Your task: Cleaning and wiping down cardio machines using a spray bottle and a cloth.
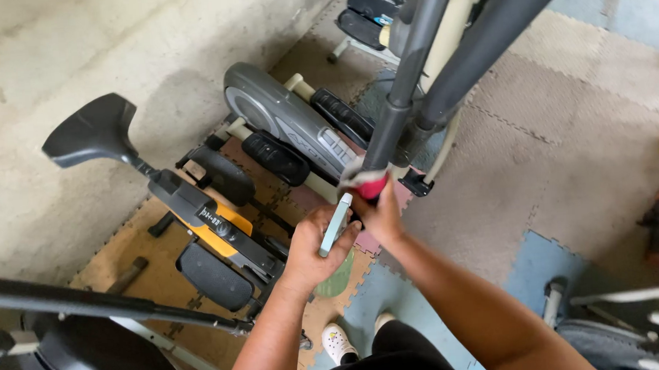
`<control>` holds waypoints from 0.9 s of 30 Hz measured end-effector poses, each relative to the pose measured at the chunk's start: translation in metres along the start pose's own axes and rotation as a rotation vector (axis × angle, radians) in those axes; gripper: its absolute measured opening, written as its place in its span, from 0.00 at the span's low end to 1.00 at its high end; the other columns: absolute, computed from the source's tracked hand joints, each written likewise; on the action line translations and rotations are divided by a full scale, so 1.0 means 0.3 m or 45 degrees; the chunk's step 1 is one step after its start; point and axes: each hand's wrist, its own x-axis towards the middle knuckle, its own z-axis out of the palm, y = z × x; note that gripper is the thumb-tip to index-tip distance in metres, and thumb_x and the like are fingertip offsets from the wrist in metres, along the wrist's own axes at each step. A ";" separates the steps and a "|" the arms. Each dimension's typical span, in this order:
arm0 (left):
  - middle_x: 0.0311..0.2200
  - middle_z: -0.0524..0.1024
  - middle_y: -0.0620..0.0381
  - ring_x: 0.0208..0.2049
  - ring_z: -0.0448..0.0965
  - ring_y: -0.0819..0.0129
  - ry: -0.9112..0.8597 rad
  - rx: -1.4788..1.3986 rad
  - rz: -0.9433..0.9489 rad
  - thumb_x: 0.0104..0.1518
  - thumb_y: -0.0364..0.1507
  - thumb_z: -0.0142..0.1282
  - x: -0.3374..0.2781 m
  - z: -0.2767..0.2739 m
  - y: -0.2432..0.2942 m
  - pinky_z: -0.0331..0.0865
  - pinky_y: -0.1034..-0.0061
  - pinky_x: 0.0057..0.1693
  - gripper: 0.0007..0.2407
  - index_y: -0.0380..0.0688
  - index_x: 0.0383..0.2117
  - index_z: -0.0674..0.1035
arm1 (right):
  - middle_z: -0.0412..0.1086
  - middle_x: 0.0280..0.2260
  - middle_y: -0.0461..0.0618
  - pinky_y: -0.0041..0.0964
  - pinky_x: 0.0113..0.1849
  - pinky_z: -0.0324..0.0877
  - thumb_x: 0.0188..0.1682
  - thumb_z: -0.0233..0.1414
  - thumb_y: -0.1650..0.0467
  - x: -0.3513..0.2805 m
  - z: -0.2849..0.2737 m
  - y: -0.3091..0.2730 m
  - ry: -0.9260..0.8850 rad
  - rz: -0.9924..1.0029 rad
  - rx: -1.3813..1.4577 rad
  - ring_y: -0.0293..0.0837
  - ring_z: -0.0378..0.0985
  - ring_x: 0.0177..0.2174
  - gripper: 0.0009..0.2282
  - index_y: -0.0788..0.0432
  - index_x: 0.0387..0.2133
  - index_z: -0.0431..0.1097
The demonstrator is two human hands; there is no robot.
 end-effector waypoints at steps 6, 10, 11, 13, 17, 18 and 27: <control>0.30 0.80 0.47 0.32 0.82 0.57 0.082 -0.134 -0.222 0.53 0.27 0.64 -0.031 0.012 0.028 0.75 0.68 0.43 0.08 0.35 0.34 0.80 | 0.75 0.40 0.53 0.40 0.43 0.75 0.46 0.61 0.71 -0.094 -0.160 -0.050 -0.232 0.474 -0.504 0.44 0.79 0.39 0.22 0.62 0.52 0.64; 0.34 0.81 0.46 0.37 0.82 0.57 0.158 -0.080 -0.014 0.52 0.25 0.62 -0.068 -0.001 -0.030 0.75 0.68 0.48 0.10 0.35 0.38 0.80 | 0.71 0.46 0.56 0.41 0.50 0.71 0.49 0.60 0.72 0.104 -0.188 -0.512 -0.205 0.016 -0.298 0.46 0.76 0.45 0.25 0.65 0.58 0.59; 0.35 0.81 0.46 0.38 0.82 0.55 0.120 -0.016 -0.019 0.52 0.25 0.62 -0.072 -0.003 -0.004 0.74 0.67 0.48 0.11 0.35 0.40 0.80 | 0.68 0.50 0.58 0.49 0.55 0.65 0.48 0.60 0.70 0.180 -0.186 -0.640 -0.281 -0.363 -0.556 0.51 0.72 0.52 0.26 0.64 0.58 0.59; 0.35 0.81 0.45 0.38 0.81 0.52 0.097 0.054 -0.033 0.52 0.26 0.61 -0.066 -0.010 0.024 0.74 0.66 0.48 0.12 0.36 0.42 0.80 | 0.65 0.54 0.59 0.57 0.60 0.59 0.47 0.61 0.68 0.317 -0.159 -0.819 -0.369 -0.755 -0.792 0.56 0.68 0.58 0.27 0.63 0.58 0.60; 0.32 0.79 0.45 0.35 0.79 0.48 0.015 0.196 -0.199 0.52 0.27 0.62 -0.091 0.007 0.023 0.74 0.64 0.45 0.12 0.37 0.42 0.81 | 0.62 0.61 0.59 0.63 0.63 0.45 0.41 0.55 0.56 0.411 -0.104 -0.919 -0.784 -1.235 -1.728 0.58 0.59 0.64 0.35 0.60 0.62 0.62; 0.31 0.79 0.45 0.35 0.79 0.47 0.017 0.209 -0.217 0.52 0.28 0.62 -0.109 0.018 0.019 0.74 0.63 0.45 0.11 0.38 0.40 0.80 | 0.62 0.63 0.57 0.61 0.62 0.43 0.40 0.50 0.51 0.405 -0.099 -0.915 -0.896 -1.377 -2.043 0.55 0.58 0.65 0.38 0.59 0.64 0.62; 0.36 0.79 0.42 0.37 0.80 0.47 0.210 0.173 -0.381 0.52 0.30 0.63 -0.303 0.137 -0.167 0.75 0.62 0.46 0.13 0.37 0.41 0.80 | 0.76 0.40 0.54 0.66 0.60 0.46 0.55 0.42 0.68 0.287 0.042 -0.609 -1.860 -1.335 -2.538 0.53 0.75 0.45 0.15 0.63 0.46 0.73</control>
